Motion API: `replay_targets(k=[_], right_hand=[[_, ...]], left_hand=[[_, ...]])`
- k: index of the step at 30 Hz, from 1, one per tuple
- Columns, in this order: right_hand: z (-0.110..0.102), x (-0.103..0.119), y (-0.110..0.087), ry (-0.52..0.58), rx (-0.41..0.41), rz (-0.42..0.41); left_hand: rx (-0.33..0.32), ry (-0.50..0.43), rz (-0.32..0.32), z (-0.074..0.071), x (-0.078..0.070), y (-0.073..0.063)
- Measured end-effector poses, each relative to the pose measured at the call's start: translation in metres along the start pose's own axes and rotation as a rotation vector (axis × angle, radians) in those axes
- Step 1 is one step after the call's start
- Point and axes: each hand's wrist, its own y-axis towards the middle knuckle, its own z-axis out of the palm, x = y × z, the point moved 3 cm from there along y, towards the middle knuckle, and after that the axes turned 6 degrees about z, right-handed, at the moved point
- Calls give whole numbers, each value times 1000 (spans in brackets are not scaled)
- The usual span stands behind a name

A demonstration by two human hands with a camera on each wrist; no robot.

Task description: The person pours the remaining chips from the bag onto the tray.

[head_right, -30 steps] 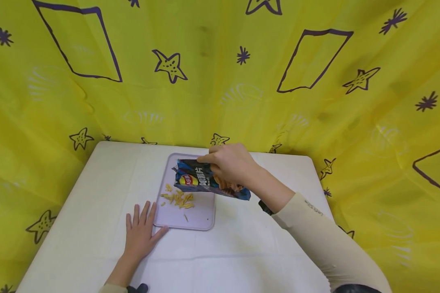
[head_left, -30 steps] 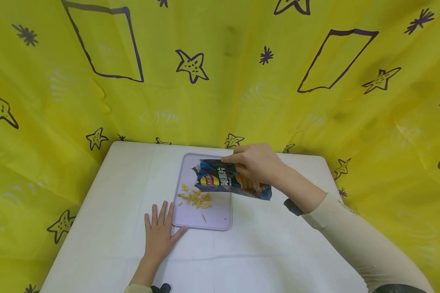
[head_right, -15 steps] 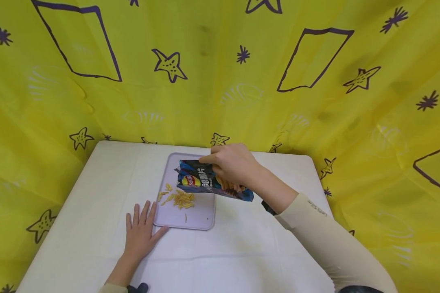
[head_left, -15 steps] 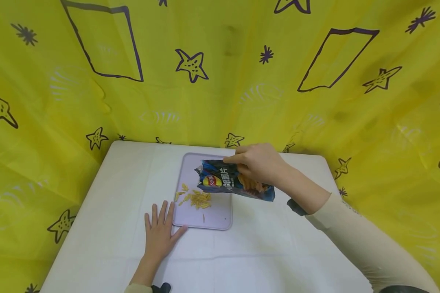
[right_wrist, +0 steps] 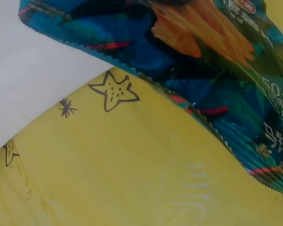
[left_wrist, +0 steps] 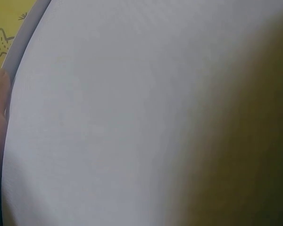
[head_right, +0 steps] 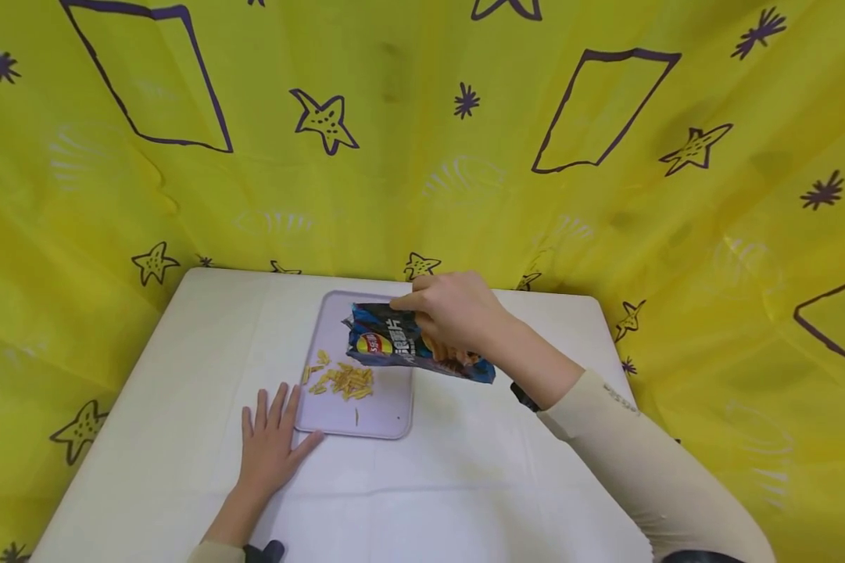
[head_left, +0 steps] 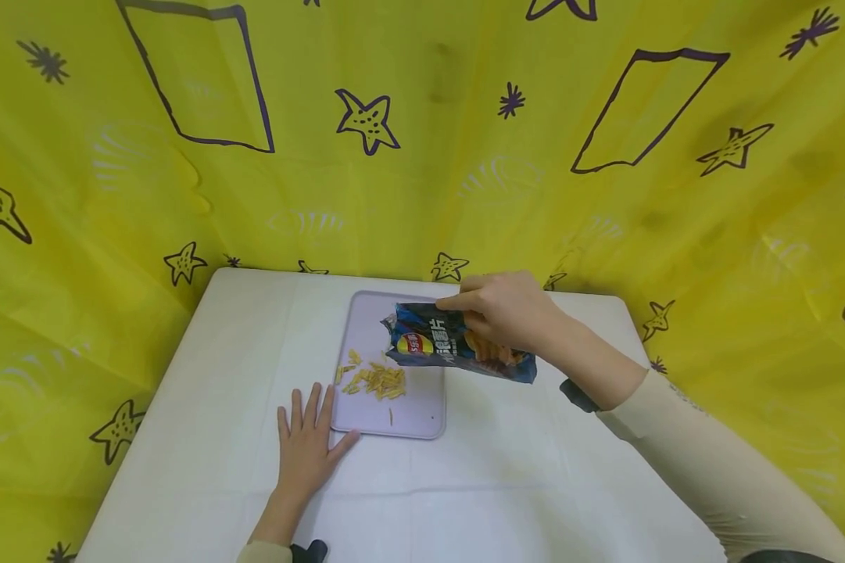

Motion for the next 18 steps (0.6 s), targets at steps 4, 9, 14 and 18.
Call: replay_targets(k=[4, 9, 14, 18], right_hand=[[0, 0, -1, -7, 13, -4], [-2, -1, -2, -10, 23, 12], [-2, 0, 0, -20, 37, -2], [-3, 0, 3, -27, 42, -9]], left_hand=[[-3, 1, -2, -1, 0, 0], [-3, -7, 1, -1, 0, 0], [-2, -6, -5, -1, 0, -1], [4, -21, -7, -2, 0, -1]])
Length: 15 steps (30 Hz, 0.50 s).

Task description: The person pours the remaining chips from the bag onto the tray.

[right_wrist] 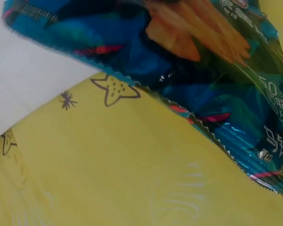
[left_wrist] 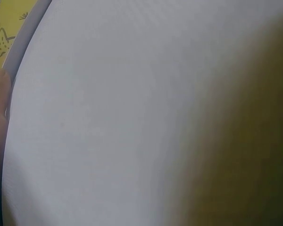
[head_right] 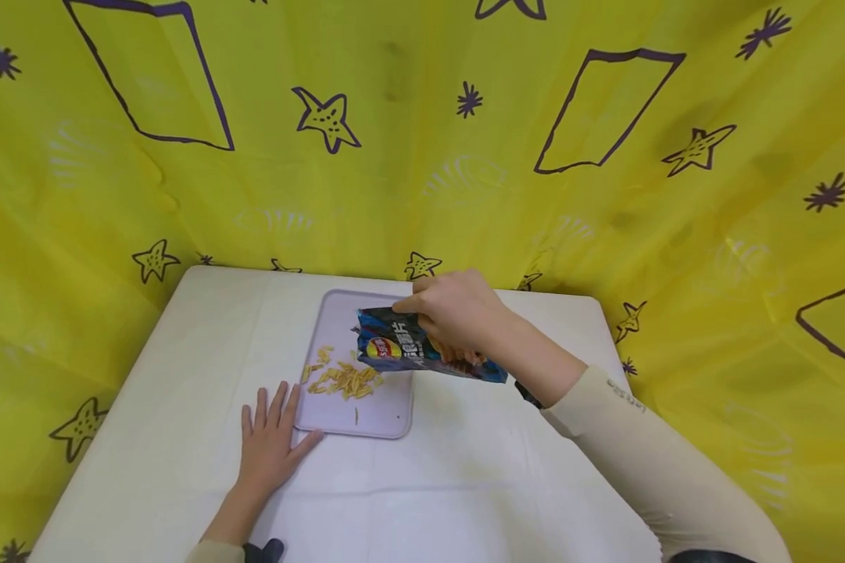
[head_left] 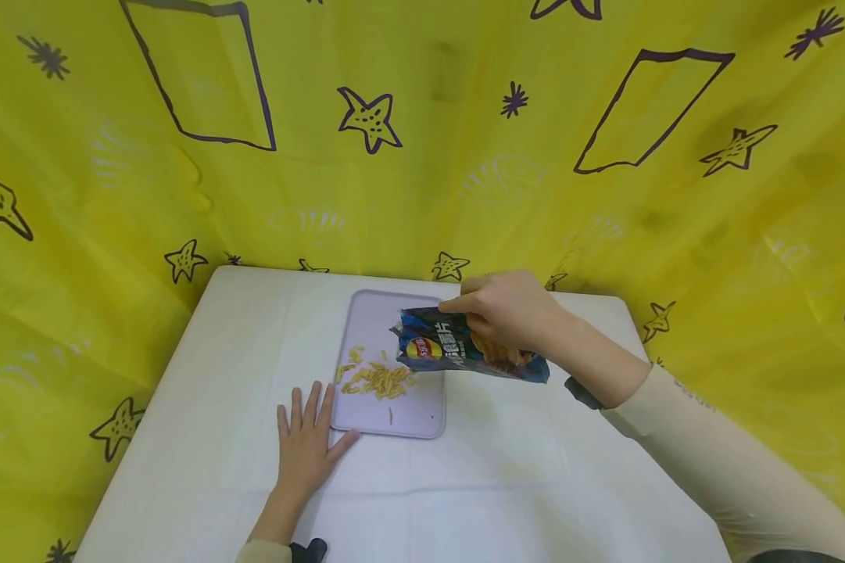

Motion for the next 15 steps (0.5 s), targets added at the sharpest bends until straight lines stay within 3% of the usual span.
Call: replay_targets(k=[15], right_hand=[[-3, 0, 2, -9, 15, -10]], left_hand=[[-40, 2, 22, -1, -2, 1]])
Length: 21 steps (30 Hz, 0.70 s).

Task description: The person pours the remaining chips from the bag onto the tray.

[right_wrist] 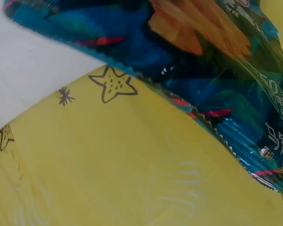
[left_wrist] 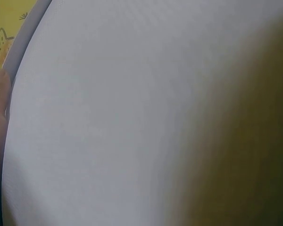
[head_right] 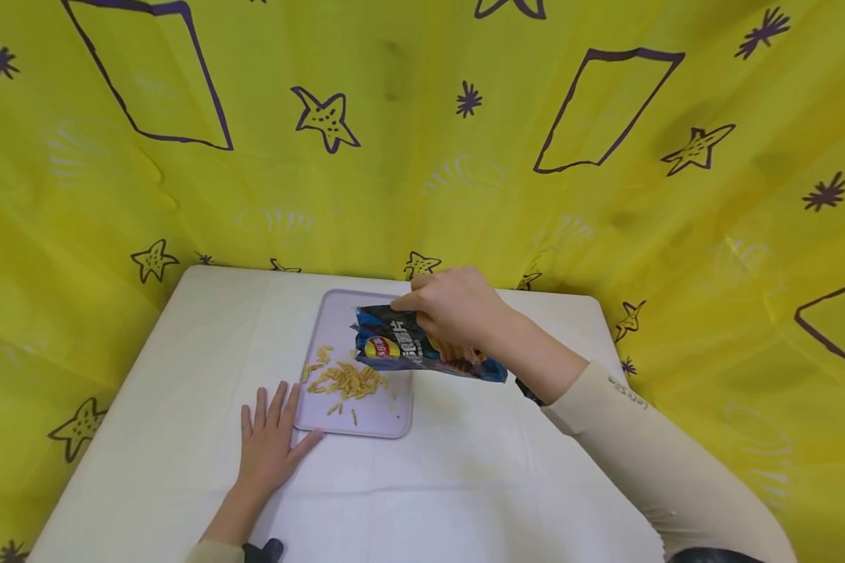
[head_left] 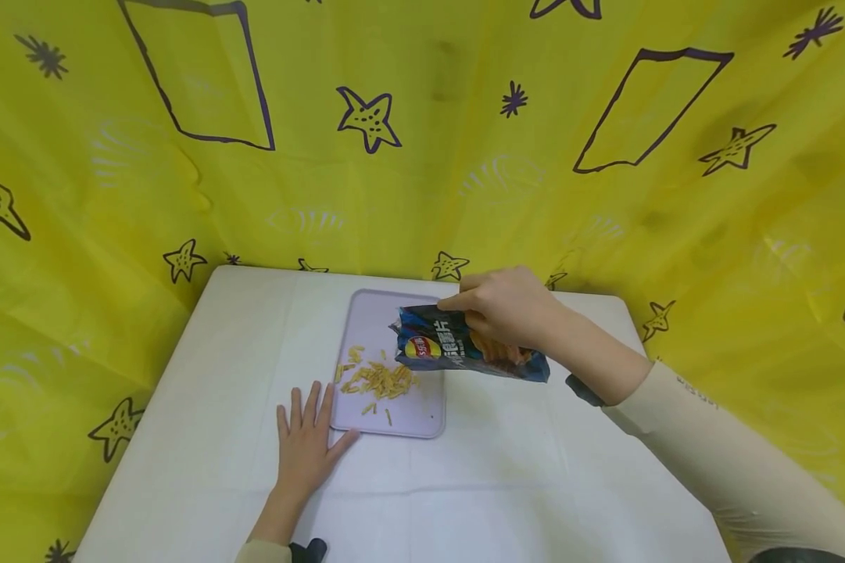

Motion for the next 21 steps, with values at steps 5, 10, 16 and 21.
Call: replay_targets(k=[5, 10, 16, 21], right_hand=[[1, 0, -1, -17, 12, -8], [-3, 1, 0, -26, 34, 5], [-6, 3, 5, -38, 69, 1], [-8, 6, 10, -35, 67, -21]], left_hand=[[16, -8, -2, 2, 1, 0], [19, -13, -1, 3, 1, 1], [34, -5, -8, 1, 1, 0], [39, -2, -10, 2, 1, 0]])
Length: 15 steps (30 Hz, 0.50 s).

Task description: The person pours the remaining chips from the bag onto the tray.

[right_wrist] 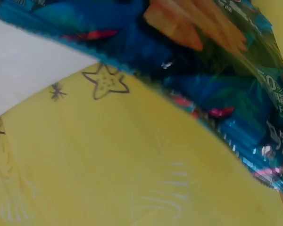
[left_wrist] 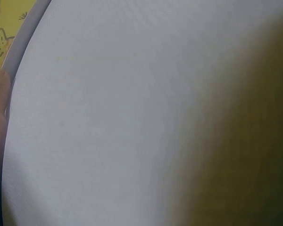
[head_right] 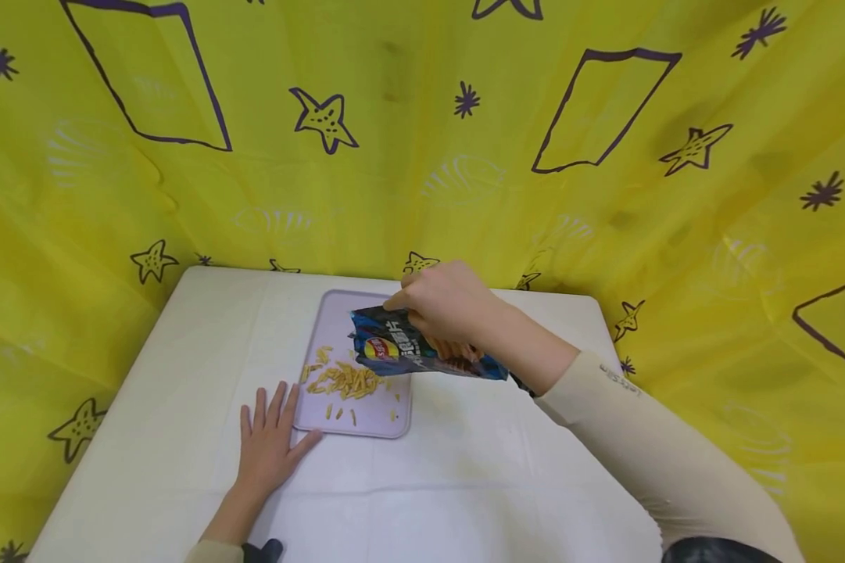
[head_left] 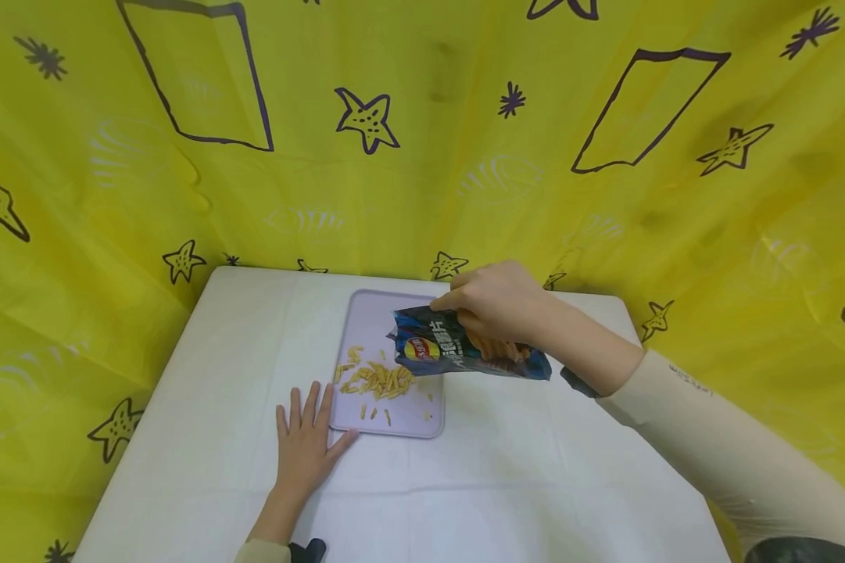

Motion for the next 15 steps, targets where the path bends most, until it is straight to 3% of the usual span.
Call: replay_targets(k=[15], right_hand=[[-2, 0, 4, 7, 10, -7]], left_hand=[[-26, -7, 6, -1, -1, 0]])
